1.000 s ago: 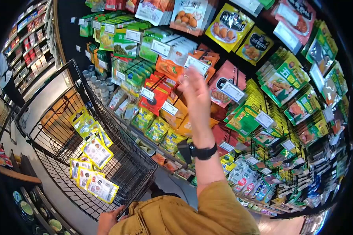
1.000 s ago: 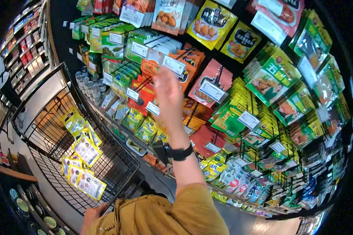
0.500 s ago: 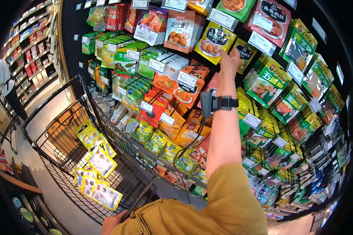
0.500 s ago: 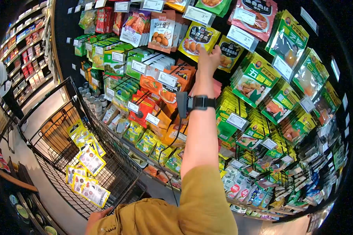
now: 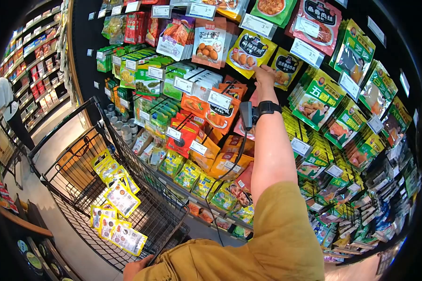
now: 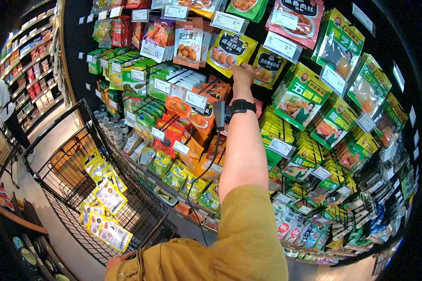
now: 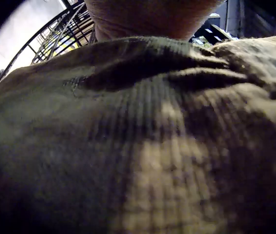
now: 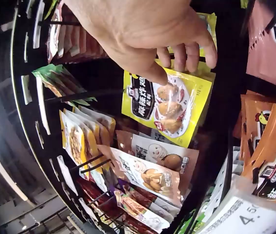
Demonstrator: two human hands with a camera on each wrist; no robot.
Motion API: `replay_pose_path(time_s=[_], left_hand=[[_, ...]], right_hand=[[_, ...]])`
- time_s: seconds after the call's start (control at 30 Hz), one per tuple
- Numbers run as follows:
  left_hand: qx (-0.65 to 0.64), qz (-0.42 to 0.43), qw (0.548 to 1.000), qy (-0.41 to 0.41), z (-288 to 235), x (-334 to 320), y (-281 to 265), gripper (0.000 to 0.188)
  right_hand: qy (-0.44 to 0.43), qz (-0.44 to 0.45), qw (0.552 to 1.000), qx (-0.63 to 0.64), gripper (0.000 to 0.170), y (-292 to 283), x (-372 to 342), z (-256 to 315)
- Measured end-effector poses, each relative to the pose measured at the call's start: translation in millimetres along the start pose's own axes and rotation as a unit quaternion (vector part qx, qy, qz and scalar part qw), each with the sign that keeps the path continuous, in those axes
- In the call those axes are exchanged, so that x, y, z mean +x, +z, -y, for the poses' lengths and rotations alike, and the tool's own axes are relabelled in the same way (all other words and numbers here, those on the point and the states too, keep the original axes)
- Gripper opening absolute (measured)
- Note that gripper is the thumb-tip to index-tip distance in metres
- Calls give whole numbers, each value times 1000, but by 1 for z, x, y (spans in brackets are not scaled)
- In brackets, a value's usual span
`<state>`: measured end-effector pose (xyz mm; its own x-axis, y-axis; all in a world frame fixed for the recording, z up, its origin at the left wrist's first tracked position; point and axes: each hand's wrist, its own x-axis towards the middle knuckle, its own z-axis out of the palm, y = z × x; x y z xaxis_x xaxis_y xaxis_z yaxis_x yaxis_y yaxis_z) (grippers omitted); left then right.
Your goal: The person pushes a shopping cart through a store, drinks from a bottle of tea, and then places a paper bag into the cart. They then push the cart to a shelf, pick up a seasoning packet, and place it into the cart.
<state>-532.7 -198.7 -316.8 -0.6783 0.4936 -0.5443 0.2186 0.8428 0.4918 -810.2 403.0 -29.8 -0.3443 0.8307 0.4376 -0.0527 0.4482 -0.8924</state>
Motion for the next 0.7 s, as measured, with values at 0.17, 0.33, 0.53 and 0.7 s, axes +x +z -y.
replay_pose_path(time_s=[0.17, 0.33, 0.53, 0.7], left_hand=[[-40, 47, 994, -91, -7, 1, -4, 53], [-24, 48, 995, -84, -12, 4, -7, 52], [-3, 46, 995, -91, -20, 8, -12, 52], [21, 37, 994, -105, -29, 8, -25, 52]], right_hand=[[-10, -6, 998, 61, 61, 9, -3, 5], [-163, -79, 982, 48, 48, 27, 1, -3], [-143, -50, 981, 119, 42, 36, -3, 4], [-150, 0, 989, 18, 23, 34, -6, 3]])
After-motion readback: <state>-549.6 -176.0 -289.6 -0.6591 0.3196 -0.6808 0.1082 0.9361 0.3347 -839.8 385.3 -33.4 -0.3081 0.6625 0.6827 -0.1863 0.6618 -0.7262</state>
